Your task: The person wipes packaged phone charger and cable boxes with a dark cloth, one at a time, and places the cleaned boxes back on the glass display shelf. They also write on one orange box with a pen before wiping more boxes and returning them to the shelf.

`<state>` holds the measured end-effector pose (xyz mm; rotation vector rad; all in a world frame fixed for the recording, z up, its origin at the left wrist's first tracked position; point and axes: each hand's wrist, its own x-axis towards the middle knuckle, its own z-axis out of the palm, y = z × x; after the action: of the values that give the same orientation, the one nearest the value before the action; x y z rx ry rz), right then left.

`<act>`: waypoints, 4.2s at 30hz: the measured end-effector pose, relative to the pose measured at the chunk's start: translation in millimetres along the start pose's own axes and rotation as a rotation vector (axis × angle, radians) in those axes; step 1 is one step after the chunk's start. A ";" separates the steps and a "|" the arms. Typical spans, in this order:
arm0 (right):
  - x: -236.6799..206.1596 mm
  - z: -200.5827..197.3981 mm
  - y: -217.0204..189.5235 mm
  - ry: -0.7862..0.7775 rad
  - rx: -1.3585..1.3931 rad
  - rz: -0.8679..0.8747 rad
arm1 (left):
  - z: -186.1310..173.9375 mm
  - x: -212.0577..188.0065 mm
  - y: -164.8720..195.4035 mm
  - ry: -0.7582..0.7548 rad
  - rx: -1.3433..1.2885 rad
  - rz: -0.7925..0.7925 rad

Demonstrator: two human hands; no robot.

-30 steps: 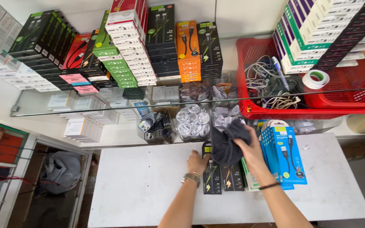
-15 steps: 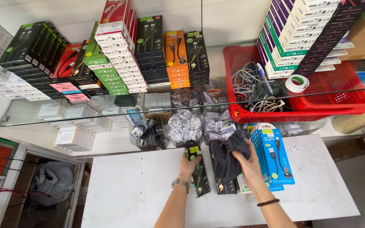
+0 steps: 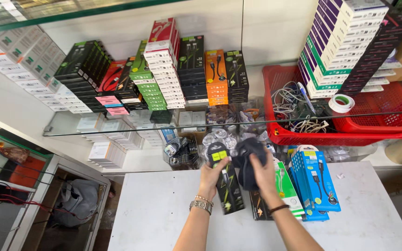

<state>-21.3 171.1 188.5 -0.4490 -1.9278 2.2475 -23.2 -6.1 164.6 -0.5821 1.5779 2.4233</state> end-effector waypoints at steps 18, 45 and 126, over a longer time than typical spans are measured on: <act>-64.1 15.9 8.8 -0.292 -0.076 -0.179 | 18.2 -43.0 86.4 0.156 -0.110 0.420; -18.0 -0.3 -16.8 -0.574 -0.169 -0.075 | 30.9 15.2 111.9 -0.045 -0.123 0.352; -28.8 0.7 -14.7 -0.114 -0.536 -0.369 | 25.8 -19.1 4.6 0.082 -0.365 0.027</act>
<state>4.5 164.2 206.8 -0.0066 -2.4275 1.5525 -13.3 16.4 185.7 -0.7310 1.1786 2.7615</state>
